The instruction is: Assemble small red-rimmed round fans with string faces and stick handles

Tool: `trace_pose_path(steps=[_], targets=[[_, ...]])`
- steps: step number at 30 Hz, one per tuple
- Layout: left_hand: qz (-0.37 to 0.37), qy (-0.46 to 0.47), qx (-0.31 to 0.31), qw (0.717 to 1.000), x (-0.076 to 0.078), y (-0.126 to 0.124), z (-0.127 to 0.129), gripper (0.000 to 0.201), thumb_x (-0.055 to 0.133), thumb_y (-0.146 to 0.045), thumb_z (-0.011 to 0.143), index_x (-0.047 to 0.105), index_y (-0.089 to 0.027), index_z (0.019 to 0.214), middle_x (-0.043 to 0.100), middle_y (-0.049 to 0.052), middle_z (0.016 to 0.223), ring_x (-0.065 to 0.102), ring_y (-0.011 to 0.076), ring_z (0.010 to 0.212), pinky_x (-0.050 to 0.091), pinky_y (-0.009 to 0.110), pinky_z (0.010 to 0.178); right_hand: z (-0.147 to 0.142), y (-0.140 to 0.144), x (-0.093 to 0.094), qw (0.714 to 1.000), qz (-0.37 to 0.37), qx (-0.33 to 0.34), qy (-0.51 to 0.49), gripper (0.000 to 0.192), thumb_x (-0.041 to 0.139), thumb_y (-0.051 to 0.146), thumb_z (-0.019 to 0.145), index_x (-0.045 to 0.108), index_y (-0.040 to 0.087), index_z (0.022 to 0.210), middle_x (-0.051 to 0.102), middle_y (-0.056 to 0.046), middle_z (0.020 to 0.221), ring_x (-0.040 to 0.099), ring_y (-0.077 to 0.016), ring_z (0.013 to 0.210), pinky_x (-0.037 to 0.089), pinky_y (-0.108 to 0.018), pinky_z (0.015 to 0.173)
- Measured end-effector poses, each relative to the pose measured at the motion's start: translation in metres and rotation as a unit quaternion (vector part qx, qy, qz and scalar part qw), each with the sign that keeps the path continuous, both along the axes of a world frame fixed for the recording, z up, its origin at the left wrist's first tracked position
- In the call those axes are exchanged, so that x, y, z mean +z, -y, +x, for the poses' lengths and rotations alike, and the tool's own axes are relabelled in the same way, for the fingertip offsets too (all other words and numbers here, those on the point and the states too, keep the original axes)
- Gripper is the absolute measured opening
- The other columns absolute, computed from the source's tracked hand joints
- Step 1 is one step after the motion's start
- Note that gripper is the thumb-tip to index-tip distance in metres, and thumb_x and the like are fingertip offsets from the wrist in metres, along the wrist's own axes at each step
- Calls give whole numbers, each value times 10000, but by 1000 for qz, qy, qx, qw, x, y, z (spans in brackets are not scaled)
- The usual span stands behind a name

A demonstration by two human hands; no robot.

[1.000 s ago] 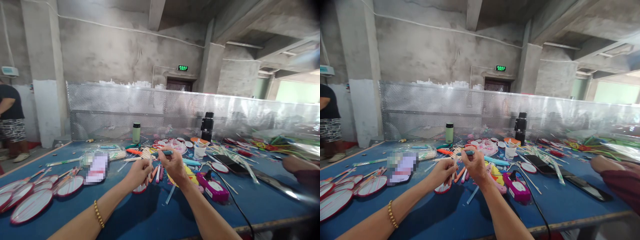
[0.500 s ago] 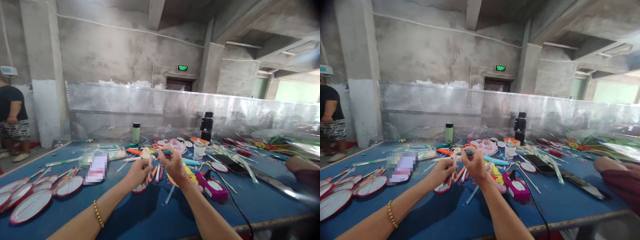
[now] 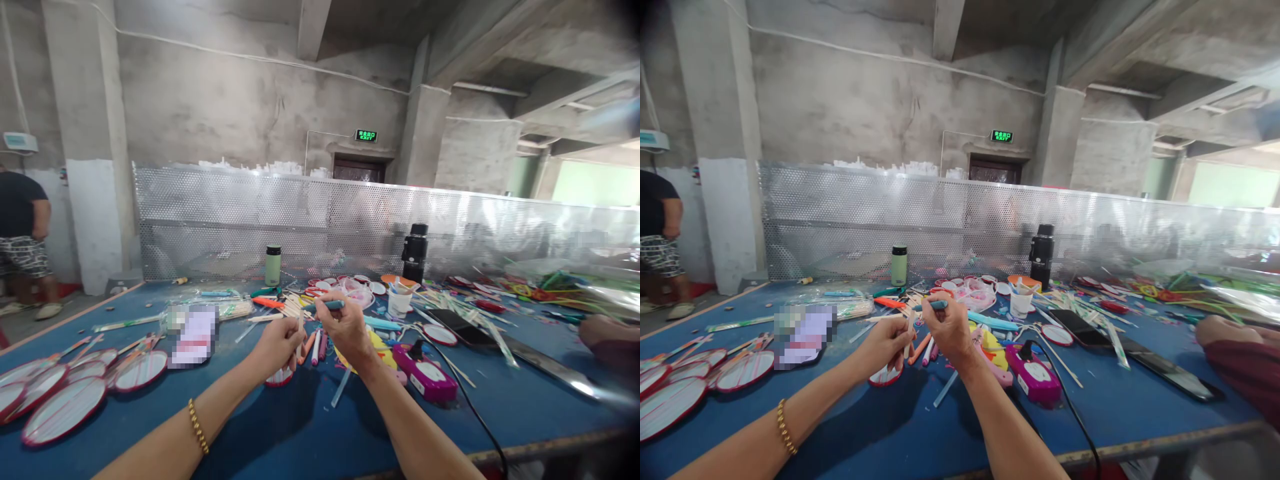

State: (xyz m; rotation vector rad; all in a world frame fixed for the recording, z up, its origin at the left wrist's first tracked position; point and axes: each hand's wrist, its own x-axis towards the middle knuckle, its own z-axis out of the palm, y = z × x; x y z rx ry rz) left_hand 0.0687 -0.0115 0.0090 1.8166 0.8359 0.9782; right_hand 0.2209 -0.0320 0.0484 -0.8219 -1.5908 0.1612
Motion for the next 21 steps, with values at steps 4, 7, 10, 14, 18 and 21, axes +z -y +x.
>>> trace_pose_path(steps=[4,7,10,14,18,21], targets=[[-1,3,-1,1000,-1,-1,0,228,471,-339,806,494,-177,648,596,-3,500,492,95,319,304,190,317,0,-1,0,1000,3,-3,-1,189,561,299,839,597,160,716,567,3,609,495,-93,489,397,-205,463],[1,1,1,1000,-1,-2,-1,224,467,-327,804,495,-174,642,600,1,503,485,92,314,303,190,317,1,-1,0,1000,3,-4,3,187,559,295,840,596,161,715,566,3,610,509,-99,507,403,-206,475],[-1,5,1,1000,0,-1,-1,216,474,-327,801,488,-176,648,604,2,508,493,95,317,298,189,314,1,-1,0,1000,4,-7,4,188,557,293,840,591,162,708,565,6,611,490,-92,487,391,-204,459],[-8,13,-2,1000,0,0,-1,201,477,-321,795,480,-181,651,579,-13,475,494,97,314,299,184,307,0,-1,0,1000,7,-4,-1,176,556,291,845,601,163,734,571,2,621,504,-100,508,407,-210,481],[-4,12,-4,1000,2,2,-1,203,473,-320,799,489,-178,655,589,-12,490,492,92,311,301,181,304,1,-2,-1,1000,7,1,0,175,564,285,838,591,162,717,568,0,625,499,-99,505,405,-210,476],[-7,10,-3,1000,3,2,-1,208,467,-321,801,493,-178,653,595,-8,496,489,93,310,295,182,301,1,-2,-1,1000,8,-4,2,179,563,288,841,590,161,718,564,2,616,488,-94,488,401,-208,466]])
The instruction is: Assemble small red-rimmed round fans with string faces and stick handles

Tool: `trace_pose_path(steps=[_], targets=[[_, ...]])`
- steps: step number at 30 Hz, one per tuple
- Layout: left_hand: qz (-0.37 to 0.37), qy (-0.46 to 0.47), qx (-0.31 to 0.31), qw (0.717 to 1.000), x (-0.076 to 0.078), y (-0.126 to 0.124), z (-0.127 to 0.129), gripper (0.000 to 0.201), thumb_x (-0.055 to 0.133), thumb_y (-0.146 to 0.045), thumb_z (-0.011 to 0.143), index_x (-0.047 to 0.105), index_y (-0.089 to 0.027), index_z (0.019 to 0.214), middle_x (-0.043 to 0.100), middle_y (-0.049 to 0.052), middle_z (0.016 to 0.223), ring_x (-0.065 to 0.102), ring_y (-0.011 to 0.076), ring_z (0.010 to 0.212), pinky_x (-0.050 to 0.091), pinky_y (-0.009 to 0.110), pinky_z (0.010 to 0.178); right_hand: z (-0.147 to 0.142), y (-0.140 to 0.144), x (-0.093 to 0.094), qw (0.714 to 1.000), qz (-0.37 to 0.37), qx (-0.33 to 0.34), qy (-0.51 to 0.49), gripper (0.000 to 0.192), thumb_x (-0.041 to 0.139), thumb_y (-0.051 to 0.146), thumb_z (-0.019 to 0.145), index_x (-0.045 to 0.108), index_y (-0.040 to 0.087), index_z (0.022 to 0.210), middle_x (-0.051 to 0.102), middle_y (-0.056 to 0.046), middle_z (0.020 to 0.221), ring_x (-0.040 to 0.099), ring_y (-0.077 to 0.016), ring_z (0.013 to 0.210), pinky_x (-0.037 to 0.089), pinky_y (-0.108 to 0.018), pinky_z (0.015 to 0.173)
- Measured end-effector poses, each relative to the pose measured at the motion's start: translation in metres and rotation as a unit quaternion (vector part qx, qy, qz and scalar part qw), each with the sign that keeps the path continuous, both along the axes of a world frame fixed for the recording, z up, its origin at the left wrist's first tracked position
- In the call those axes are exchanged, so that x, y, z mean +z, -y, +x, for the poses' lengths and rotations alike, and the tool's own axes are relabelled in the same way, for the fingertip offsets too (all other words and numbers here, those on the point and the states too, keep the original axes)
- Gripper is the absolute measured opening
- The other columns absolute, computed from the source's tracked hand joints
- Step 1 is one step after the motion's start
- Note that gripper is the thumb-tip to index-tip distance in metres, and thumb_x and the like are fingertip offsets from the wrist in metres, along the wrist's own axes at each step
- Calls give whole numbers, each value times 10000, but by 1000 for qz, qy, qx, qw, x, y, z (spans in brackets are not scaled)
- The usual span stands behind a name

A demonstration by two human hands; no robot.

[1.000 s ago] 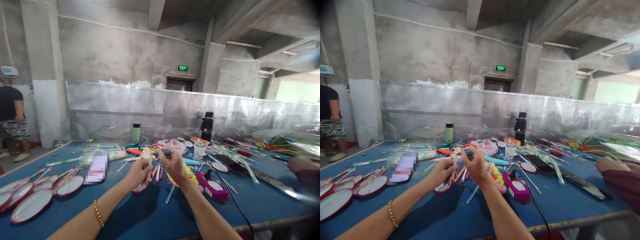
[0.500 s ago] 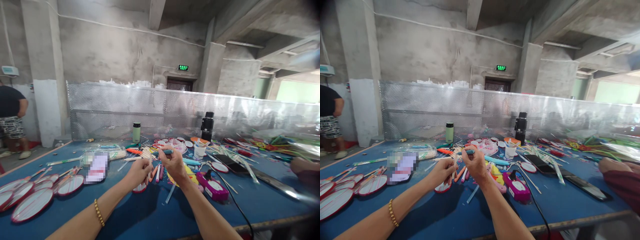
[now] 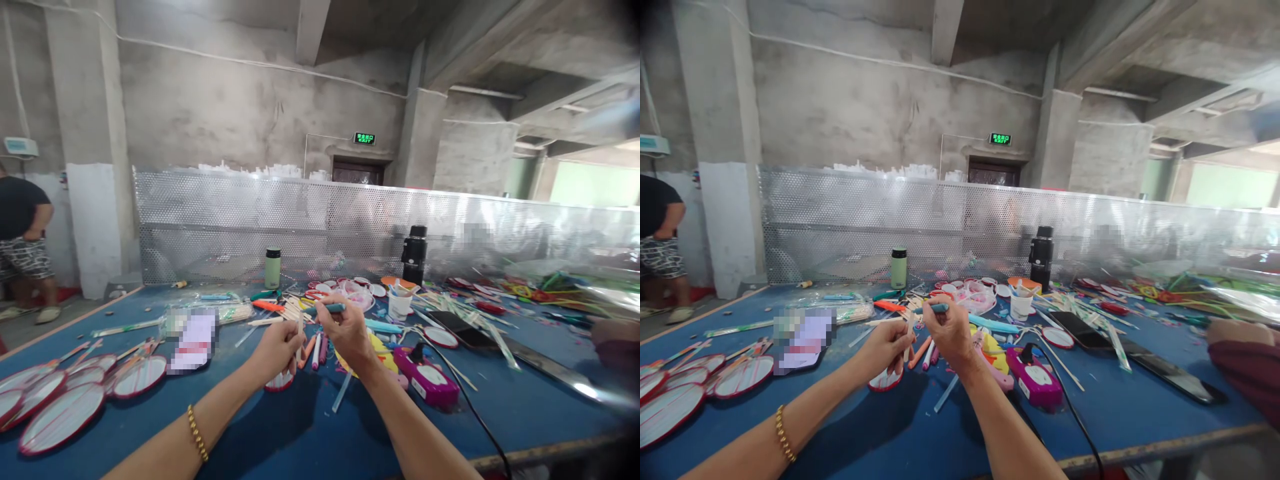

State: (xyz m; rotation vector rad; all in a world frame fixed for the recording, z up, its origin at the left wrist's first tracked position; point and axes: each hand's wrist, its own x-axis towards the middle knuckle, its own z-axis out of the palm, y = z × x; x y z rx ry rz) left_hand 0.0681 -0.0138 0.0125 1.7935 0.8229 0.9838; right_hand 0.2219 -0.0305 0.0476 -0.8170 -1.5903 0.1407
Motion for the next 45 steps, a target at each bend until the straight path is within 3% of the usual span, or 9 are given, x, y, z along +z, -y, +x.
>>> trace_pose_path(steps=[45], targets=[[-2,-9,3,1000,1,2,-1,276,487,-377,821,493,-174,634,572,-17,478,484,81,315,294,173,317,1,-1,0,1000,-4,-8,-1,223,561,359,846,604,173,730,580,-5,609,501,-110,494,426,-221,473]])
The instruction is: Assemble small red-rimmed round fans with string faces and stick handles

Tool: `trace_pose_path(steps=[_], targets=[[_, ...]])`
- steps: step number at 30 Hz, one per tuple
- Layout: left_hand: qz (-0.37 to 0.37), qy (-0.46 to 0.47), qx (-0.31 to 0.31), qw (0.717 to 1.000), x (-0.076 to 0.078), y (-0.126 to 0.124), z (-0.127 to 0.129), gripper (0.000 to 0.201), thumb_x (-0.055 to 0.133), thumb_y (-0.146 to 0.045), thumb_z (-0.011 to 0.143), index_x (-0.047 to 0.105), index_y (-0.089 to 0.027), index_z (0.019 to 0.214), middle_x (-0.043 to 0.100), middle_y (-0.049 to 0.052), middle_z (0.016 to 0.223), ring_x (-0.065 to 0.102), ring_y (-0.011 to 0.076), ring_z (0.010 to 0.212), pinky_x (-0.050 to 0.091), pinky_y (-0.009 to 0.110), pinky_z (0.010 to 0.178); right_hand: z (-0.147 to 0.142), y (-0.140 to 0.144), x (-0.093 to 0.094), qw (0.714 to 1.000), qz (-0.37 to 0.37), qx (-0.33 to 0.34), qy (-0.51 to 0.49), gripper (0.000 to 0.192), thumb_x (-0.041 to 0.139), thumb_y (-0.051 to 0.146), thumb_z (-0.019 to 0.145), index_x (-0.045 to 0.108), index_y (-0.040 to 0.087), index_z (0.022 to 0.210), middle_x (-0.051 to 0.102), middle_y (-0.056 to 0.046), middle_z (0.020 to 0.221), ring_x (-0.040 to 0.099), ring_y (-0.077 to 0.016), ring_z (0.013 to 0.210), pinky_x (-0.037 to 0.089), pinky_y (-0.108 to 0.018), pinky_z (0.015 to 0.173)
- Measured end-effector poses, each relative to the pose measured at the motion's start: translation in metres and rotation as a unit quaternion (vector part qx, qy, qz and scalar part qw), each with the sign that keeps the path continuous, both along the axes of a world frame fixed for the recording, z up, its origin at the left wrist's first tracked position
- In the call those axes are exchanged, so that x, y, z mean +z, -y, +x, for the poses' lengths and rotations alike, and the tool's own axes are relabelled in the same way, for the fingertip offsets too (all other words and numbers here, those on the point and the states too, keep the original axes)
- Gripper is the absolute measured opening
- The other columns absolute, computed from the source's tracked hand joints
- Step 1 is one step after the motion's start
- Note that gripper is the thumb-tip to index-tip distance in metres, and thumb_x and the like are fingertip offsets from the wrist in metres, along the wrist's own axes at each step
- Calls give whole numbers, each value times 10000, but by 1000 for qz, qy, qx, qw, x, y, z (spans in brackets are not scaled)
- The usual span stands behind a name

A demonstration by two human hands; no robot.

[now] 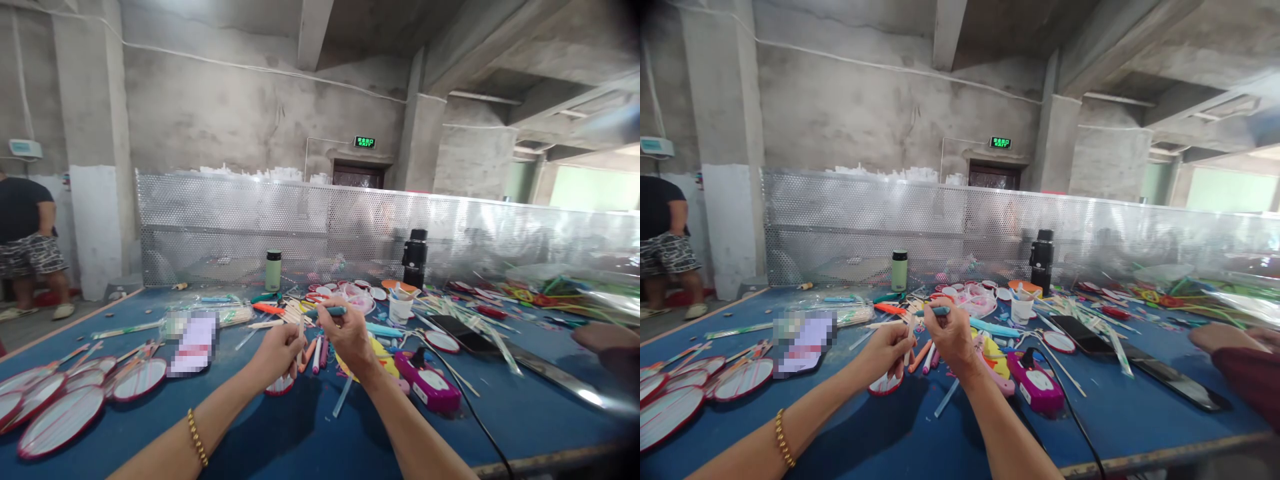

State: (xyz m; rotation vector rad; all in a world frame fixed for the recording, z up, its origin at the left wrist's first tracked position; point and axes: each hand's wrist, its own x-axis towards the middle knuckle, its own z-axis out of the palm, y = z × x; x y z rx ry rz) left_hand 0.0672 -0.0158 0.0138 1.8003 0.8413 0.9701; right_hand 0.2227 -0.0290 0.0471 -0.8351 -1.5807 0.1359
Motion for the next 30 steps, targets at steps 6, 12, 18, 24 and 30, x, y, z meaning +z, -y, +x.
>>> trace_pose_path(steps=[6,12,18,24,30], targets=[[5,-2,-1,1000,-1,-1,0,264,474,-360,825,489,-174,638,568,-12,464,488,87,314,299,176,317,0,1,1,1000,2,-3,4,209,560,338,848,602,169,732,583,-9,622,525,-116,516,440,-225,495],[2,1,2,1000,-1,0,1,272,491,-376,812,495,-176,628,567,-13,470,484,85,316,289,179,322,-2,3,2,1000,3,8,-11,201,565,326,843,597,169,722,573,-1,607,504,-105,489,429,-217,467],[2,1,0,1000,-1,-2,1,265,479,-374,809,497,-177,632,579,-4,480,496,94,322,297,184,323,-1,2,1,1000,5,12,-12,186,563,321,847,601,172,742,573,0,610,507,-109,497,433,-221,481],[-1,6,0,1000,-1,-2,1,243,479,-353,805,485,-180,635,578,-6,473,486,90,311,291,180,314,1,0,0,1000,4,14,-2,192,561,318,854,596,169,739,574,-7,628,523,-118,526,434,-223,494],[0,13,-5,1000,-1,-1,0,219,468,-324,807,485,-180,643,587,-7,487,496,94,321,295,181,310,1,-1,-1,1000,8,8,-8,175,561,313,858,598,172,761,573,-2,632,517,-113,516,428,-226,497]])
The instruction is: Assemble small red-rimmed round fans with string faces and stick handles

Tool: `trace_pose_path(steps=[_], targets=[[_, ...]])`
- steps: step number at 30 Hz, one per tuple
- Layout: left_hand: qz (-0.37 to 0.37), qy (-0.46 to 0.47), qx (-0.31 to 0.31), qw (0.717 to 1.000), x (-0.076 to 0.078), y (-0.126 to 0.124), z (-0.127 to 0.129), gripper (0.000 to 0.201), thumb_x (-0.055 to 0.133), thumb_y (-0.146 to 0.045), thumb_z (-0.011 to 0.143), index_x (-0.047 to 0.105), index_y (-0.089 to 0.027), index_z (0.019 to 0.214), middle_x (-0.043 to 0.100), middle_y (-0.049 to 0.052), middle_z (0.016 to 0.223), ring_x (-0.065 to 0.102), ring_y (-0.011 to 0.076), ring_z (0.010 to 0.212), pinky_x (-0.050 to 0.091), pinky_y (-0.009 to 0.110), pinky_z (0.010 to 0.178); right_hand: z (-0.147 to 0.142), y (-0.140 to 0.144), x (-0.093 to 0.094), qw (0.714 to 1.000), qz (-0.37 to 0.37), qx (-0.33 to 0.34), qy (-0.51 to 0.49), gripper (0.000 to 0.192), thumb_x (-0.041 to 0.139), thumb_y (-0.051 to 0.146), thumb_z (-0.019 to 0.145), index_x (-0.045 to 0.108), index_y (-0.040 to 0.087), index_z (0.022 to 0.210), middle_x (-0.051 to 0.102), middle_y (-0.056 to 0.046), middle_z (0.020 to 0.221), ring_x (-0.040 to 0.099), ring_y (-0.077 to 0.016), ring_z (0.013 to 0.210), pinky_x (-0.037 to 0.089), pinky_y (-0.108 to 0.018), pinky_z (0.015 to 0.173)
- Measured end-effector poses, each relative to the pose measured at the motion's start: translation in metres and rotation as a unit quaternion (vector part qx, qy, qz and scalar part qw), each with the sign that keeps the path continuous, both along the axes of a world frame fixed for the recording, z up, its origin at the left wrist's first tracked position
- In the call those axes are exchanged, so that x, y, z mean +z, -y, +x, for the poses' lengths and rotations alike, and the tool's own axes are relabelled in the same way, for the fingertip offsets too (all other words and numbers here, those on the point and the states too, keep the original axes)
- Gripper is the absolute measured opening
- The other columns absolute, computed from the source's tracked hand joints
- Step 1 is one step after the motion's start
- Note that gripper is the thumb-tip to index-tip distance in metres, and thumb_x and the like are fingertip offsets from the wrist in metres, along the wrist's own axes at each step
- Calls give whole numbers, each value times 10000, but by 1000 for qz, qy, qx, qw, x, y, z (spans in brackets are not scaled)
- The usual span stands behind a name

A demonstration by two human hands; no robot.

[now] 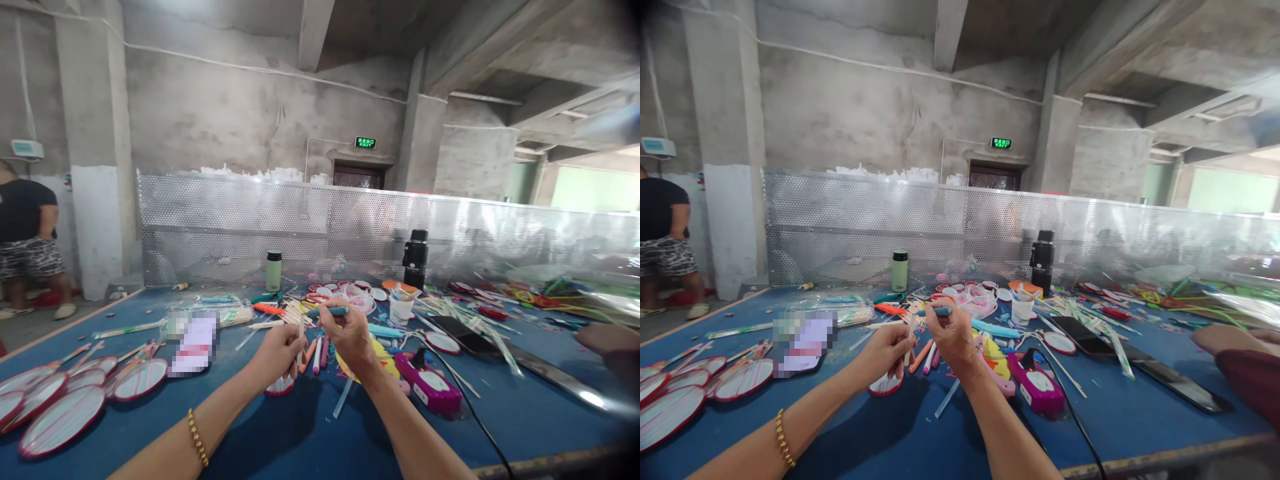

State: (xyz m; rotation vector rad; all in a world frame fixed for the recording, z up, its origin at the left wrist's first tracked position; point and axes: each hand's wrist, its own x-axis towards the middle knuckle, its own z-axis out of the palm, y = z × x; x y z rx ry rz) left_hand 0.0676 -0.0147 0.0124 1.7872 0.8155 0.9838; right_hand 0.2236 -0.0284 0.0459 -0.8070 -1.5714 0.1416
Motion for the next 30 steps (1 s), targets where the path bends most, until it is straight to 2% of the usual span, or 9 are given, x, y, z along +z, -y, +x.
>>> trace_pose_path(steps=[30], targets=[[5,-6,8,1000,2,1,0,242,474,-345,808,481,-182,629,571,-11,456,473,92,304,298,180,307,2,0,1,999,7,-18,27,181,555,302,860,601,168,748,575,-2,623,522,-110,518,423,-221,501]])
